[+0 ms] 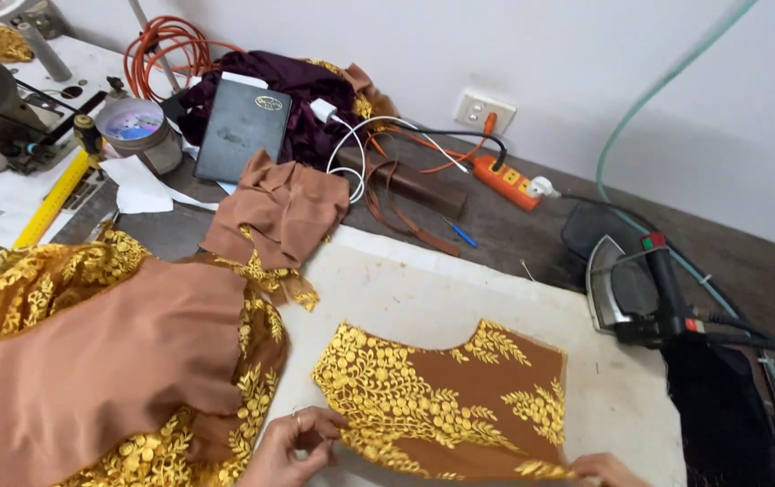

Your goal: The person is ironing and pressing various cut fabric pieces with gold embroidery on a padded work surface.

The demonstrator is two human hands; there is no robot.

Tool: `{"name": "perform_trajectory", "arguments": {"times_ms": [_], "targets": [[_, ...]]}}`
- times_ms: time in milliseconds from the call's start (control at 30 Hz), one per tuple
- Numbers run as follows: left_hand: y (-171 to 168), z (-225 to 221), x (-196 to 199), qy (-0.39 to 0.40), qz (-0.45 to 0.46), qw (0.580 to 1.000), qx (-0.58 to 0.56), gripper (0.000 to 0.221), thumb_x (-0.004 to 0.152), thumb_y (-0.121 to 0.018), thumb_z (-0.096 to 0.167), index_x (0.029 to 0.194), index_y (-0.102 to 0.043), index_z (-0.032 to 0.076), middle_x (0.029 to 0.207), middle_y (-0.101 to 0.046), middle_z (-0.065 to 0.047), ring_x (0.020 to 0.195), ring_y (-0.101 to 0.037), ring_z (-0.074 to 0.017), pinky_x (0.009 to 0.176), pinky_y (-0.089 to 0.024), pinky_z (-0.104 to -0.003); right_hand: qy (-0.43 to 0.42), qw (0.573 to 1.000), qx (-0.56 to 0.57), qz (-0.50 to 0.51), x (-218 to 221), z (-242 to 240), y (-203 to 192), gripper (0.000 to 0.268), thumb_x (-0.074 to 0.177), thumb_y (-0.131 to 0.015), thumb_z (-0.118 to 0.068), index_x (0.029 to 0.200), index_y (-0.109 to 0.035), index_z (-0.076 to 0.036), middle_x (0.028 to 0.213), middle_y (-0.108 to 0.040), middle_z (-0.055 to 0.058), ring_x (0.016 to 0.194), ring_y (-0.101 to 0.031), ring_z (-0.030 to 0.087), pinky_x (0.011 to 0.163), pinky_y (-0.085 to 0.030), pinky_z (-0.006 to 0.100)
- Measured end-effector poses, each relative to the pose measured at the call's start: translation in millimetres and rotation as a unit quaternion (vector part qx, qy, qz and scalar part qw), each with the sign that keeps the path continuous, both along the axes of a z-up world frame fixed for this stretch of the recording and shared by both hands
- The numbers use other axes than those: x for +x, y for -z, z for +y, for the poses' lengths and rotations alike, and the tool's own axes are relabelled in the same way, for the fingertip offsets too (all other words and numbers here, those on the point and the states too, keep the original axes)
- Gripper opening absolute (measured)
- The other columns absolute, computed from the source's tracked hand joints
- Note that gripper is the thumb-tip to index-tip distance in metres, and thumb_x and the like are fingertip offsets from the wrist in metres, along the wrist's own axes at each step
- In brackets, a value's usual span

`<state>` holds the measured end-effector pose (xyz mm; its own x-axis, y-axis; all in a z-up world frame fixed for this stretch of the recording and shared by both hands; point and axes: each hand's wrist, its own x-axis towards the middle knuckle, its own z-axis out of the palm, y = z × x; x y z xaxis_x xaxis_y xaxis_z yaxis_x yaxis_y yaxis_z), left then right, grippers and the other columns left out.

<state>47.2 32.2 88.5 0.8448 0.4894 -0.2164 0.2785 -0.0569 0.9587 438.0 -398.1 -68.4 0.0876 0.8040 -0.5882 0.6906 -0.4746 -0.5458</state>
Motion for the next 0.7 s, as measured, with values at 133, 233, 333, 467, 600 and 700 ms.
{"name": "perform_trajectory", "arguments": {"times_ms": [133,233,333,467,600,700], "targets": [[-33.7,30.2,30.7,0.005,-0.053,0.992,-0.115,0.01,0.082,-0.065,0.009,0.09,-0.071,0.005,0.086,-0.078,-0.009,0.078,-0.08,-0.017,0.073,-0.065,-0.026,0.416,0.885,0.173,-0.115,-24.2,77.9,-190.4,0.013,0.073,-0.076,-0.012,0.082,-0.086,-0.013,0.049,-0.078,0.005,0.04,-0.059,0.012,0.051,-0.046,0.022],[-73.8,63.2,65.0,0.025,-0.019,0.999,-0.028,0.024,0.08,-0.071,0.016,0.103,-0.068,0.012,0.092,-0.076,-0.005,0.083,-0.074,-0.0133,0.077,-0.063,-0.024,0.401,0.898,0.178,-0.024,4.7,137.5,-247.7,0.021,0.079,-0.07,-0.014,0.092,-0.082,-0.002,0.057,-0.086,0.017,0.05,-0.079,0.019,0.063,-0.062,0.026],[-87.8,112.8,104.0,-0.002,-0.024,0.994,0.108,0.026,0.079,-0.074,0.02,0.104,-0.072,0.014,0.092,-0.077,-0.001,0.083,-0.072,-0.0117,0.076,-0.059,-0.023,0.401,0.898,0.179,-0.022,20.8,208.6,-294.0,0.021,0.085,-0.066,-0.014,0.09,-0.077,0.003,0.067,-0.083,0.018,0.063,-0.075,0.021,0.069,-0.055,0.029],[-119.5,191.9,141.1,-0.047,-0.056,0.954,0.29,0.014,0.089,-0.065,0.022,0.1,-0.072,0.019,0.102,-0.074,0.004,0.095,-0.068,-0.0118,0.087,-0.052,-0.028,0.403,0.891,0.204,-0.041,38.4,293.6,-327.2,0.018,0.093,-0.06,-0.015,0.093,-0.068,0.001,0.077,-0.077,0.02,0.073,-0.071,0.022,0.076,-0.052,0.032],[-160.3,270.6,153.8,-0.068,-0.133,0.914,0.377,0.011,0.091,-0.066,0.014,0.1,-0.071,0.01,0.097,-0.071,-0.004,0.089,-0.064,-0.0157,0.081,-0.05,-0.03,0.343,0.874,0.342,-0.043,57.2,351.9,-347.9,0.014,0.096,-0.06,-0.012,0.095,-0.068,0.0,0.087,-0.072,0.012,0.077,-0.067,0.018,0.078,-0.056,0.029],[-197.5,296.0,141.1,-0.112,-0.195,0.874,0.431,0.008,0.093,-0.07,0.012,0.099,-0.072,0.007,0.095,-0.07,-0.007,0.088,-0.063,-0.0147,0.077,-0.049,-0.03,0.325,0.829,0.454,-0.03,41.7,386.3,-365.6,0.008,0.099,-0.058,-0.007,0.103,-0.062,-0.001,0.098,-0.069,0.013,0.092,-0.07,0.019,0.088,-0.057,0.027]]}}
